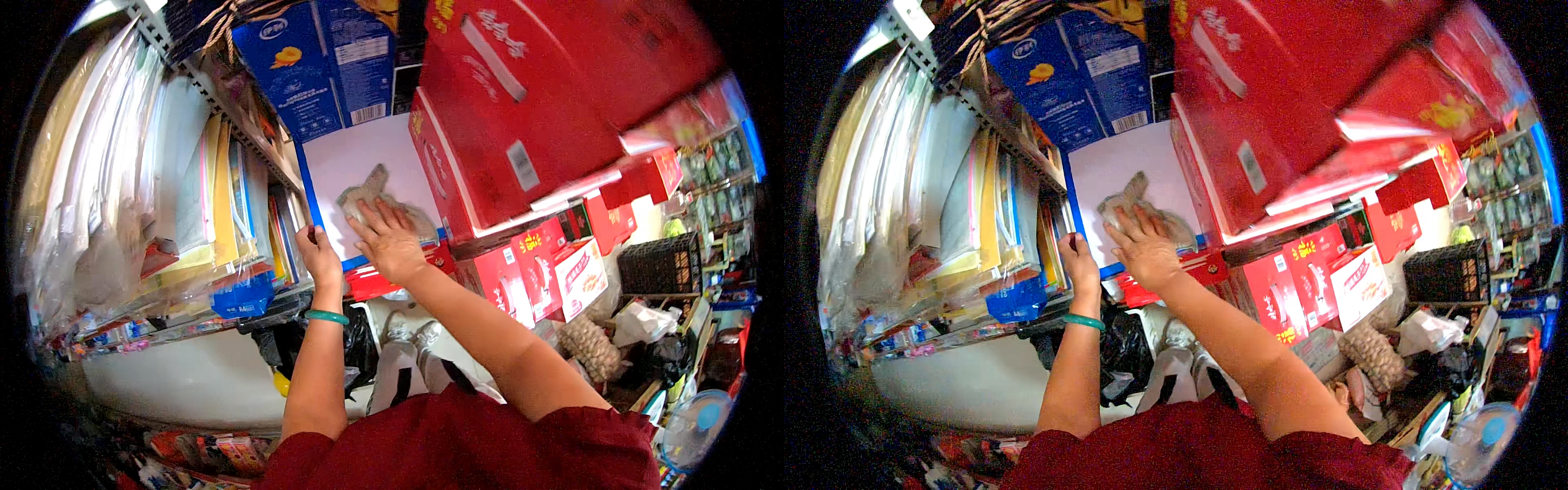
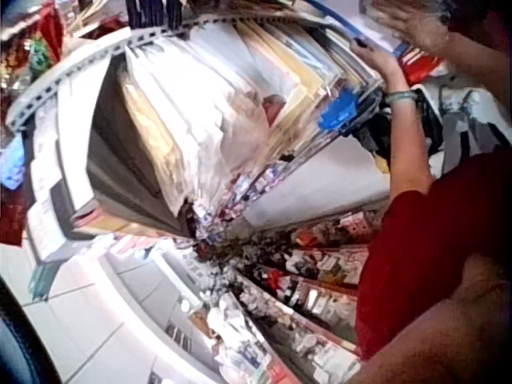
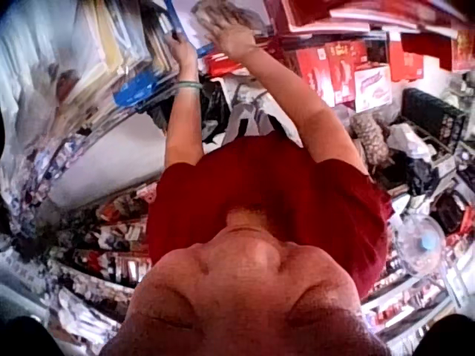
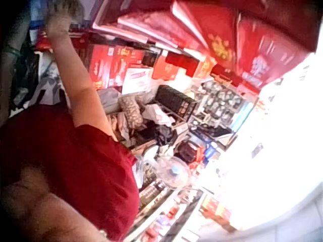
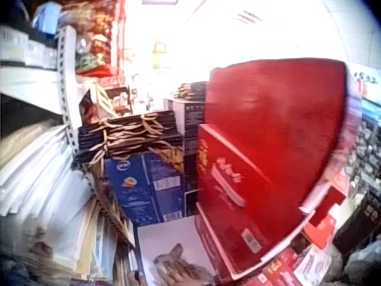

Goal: The person repeatedly picks up red cardboard boxes from a pile on the floor and stacks them on a shelf. The person also wipes the shelf surface with a cloth between stacking actions.

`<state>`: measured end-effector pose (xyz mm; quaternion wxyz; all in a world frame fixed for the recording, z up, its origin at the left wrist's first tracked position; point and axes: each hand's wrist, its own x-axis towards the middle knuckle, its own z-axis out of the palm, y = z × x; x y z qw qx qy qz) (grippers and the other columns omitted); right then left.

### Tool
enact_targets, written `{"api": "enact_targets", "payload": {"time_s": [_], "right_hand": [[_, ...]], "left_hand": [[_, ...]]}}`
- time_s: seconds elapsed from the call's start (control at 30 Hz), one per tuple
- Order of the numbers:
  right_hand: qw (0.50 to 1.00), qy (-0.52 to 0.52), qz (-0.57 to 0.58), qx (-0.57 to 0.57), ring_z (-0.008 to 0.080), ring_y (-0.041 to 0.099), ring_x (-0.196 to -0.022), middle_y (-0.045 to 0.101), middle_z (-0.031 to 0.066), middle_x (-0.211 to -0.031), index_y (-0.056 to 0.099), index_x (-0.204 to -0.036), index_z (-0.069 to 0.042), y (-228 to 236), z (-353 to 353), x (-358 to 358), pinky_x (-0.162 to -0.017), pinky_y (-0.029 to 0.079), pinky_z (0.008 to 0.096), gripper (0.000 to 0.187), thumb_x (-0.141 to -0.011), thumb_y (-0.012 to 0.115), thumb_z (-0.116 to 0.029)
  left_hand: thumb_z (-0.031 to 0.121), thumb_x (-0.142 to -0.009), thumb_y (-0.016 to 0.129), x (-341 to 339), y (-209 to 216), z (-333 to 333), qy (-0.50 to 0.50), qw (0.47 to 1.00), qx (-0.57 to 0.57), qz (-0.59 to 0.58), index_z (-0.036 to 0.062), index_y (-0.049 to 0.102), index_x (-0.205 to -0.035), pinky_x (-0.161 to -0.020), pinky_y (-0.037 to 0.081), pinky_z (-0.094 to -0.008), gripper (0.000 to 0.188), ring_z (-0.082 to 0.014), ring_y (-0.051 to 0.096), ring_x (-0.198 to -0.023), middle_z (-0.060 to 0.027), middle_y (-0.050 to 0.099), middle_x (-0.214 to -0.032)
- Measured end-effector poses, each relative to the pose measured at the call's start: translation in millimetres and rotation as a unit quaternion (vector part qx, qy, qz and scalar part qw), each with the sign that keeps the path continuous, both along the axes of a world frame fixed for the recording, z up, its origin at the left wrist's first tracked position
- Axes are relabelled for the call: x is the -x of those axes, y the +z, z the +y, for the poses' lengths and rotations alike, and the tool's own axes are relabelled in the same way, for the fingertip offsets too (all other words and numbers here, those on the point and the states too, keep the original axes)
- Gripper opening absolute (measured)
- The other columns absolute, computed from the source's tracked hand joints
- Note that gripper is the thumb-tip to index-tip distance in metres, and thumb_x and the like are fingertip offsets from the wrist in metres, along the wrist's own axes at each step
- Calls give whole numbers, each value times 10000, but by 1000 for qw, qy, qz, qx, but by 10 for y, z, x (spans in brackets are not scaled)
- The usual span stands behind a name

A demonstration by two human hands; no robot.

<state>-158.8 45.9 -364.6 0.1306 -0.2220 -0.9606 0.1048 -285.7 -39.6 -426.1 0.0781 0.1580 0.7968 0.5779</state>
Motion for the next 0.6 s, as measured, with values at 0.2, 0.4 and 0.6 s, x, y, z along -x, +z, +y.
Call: {"api": "enact_targets", "payload": {"time_s": [0.2,0.4,0.6], "right_hand": [[990,-130,-1,-59,351,335,-1281,384,86,-1401,463,-1312,-178,-115,652,551,-1044,290,462,473,-841,505,-185],[975,-197,74,-73,340,349,-1278,385,137,-1399,449,-1326,-137,-293,1091,951,-1063,261,472,463,-869,498,-188],[996,-20,82,-2,336,412,-1224,445,82,-1356,520,-1257,-182,-202,769,1346,-1010,331,458,431,-826,520,-187]], "left_hand": [[154,-919,481,51,46,-59,-35,995,67,72,-23,481,-956,-794,404,-406,181,-336,515,-854,-180,524,-910],[146,-913,492,16,58,-24,-43,997,28,65,-30,486,-970,-805,401,-402,186,-322,513,-871,-172,517,-918],[147,-942,454,40,14,-66,-28,999,6,22,-24,482,-992,-806,407,-397,181,-328,515,-875,-179,522,-935]]}}
